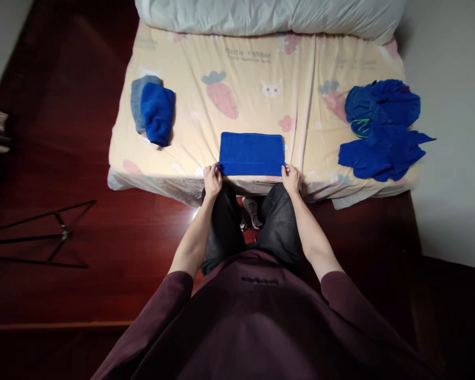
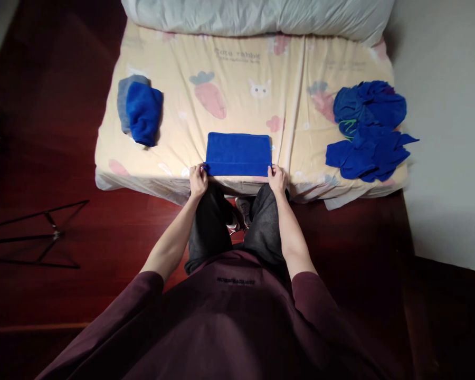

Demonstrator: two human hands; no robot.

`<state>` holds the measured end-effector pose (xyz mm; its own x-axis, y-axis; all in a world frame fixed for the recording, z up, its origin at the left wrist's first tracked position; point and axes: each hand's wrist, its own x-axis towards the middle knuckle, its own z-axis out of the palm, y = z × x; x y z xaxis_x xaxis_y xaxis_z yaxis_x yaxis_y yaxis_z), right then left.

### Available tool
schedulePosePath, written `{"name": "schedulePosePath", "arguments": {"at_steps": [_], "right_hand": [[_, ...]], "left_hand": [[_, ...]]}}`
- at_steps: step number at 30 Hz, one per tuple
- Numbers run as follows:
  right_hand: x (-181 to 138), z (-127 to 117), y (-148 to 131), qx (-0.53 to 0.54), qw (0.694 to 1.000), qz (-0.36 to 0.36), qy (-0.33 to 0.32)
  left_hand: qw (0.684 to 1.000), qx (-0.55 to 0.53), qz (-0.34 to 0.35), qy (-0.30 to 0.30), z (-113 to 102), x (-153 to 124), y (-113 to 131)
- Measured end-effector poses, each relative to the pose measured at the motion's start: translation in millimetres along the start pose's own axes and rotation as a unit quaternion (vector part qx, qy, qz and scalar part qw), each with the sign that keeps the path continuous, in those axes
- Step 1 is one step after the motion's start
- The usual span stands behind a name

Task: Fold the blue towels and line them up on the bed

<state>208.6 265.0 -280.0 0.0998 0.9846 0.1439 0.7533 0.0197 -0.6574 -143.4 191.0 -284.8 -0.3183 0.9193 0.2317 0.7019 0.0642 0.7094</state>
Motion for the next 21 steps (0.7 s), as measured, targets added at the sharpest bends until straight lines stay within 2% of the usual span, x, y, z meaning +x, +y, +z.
{"name": "schedulePosePath", "arguments": {"at_steps": [15, 21], "right_hand": [[-0.5, -2.5, -6.9, -0.011, 1.000, 0.019, 0.002], [0.1, -0.7, -5.5, -0.023, 1.000, 0.016, 0.005]], "left_hand": [[1.000, 0.017, -0.001, 0.011, -1.8, 0.6, 2.8], [1.000, 0.012, -0.004, -0.003, -1.9, 1.2, 1.9]]}}
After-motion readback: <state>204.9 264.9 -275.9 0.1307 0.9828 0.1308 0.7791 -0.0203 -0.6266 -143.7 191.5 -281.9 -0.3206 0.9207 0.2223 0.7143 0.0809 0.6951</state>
